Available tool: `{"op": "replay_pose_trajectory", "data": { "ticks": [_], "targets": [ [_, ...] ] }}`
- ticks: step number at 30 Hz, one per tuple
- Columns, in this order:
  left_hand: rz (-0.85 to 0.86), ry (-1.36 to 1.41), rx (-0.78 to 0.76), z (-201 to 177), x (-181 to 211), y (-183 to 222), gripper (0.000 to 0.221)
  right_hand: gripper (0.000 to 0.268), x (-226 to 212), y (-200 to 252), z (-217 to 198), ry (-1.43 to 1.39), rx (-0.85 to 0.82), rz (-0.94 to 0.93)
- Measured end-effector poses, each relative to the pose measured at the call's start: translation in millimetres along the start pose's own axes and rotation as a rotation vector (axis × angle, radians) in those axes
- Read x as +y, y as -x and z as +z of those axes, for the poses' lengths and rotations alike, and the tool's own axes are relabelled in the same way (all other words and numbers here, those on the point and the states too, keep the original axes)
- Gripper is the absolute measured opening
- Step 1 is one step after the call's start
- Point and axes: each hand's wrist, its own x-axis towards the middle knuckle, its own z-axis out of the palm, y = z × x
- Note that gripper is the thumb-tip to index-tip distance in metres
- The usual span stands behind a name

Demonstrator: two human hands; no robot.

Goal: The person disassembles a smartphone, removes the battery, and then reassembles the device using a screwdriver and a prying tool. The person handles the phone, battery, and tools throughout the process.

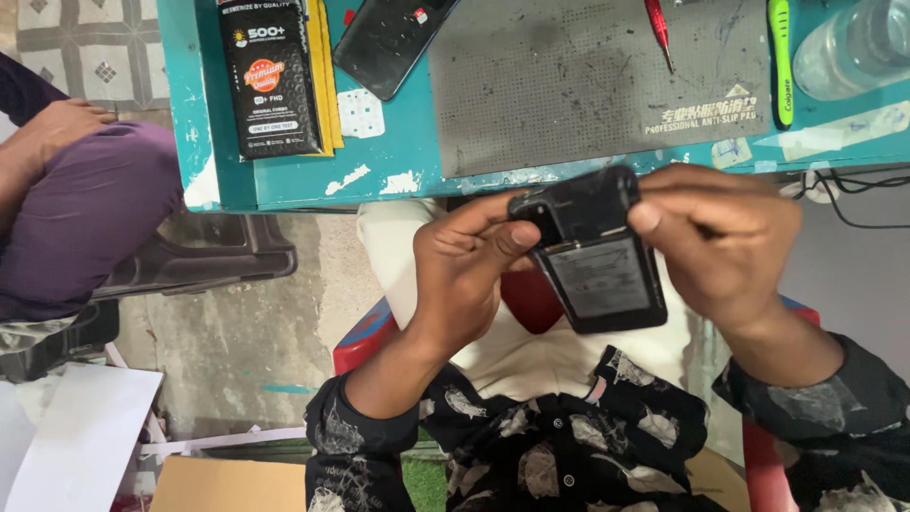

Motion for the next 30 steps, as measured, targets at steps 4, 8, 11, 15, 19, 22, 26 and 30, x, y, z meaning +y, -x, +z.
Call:
{"op": "replay_pose_trajectory", "data": {
  "ticks": [4, 8, 11, 15, 19, 22, 26, 30],
  "targets": [
    [-0.036, 0.023, -0.145, 5.3, 21.4, -3.5, 0.051, 0.020, 11.6, -3.1, -7.6, -0.418, 0.020, 0.382],
    [0.211, -0.004, -0.398, 5.7, 31.9, -14.2, 0.056, 0.026, 22.2, -3.9, -15.2, -0.486, -0.034, 0.584],
    [0.228, -0.148, -0.449, -1.4, 33.4, -14.9, 0.041, 0.026, 29.1, -2.2, -17.2, -0.567, -0.076, 0.693],
    [0.468, -0.374, -0.391, -6.3, 23.2, -11.5, 0.023, 0.025, 28.7, -6.2, -11.2, -0.531, -0.174, 0.841],
    [0.535, -0.498, -0.266, -6.6, 18.3, -3.6, 0.023, 0.027, 10.9, -20.8, -4.5, -0.184, -0.419, 0.481],
    [0.503, -0.502, -0.183, -3.9, 18.8, 0.6, 0.023, 0.037, -21.9, -18.2, -12.7, 0.245, -0.368, 0.043],
    [0.479, -0.503, -0.154, 4.5, 20.5, 4.1, 0.022, 0.053, -62.2, -9.0, -12.2, 0.528, -0.333, -0.232],
    [0.506, -0.540, -0.170, 10.8, 19.6, 8.0, 0.026, 0.038, -88.5, -0.7, -3.8, 0.728, -0.277, -0.221]
  ]
}}
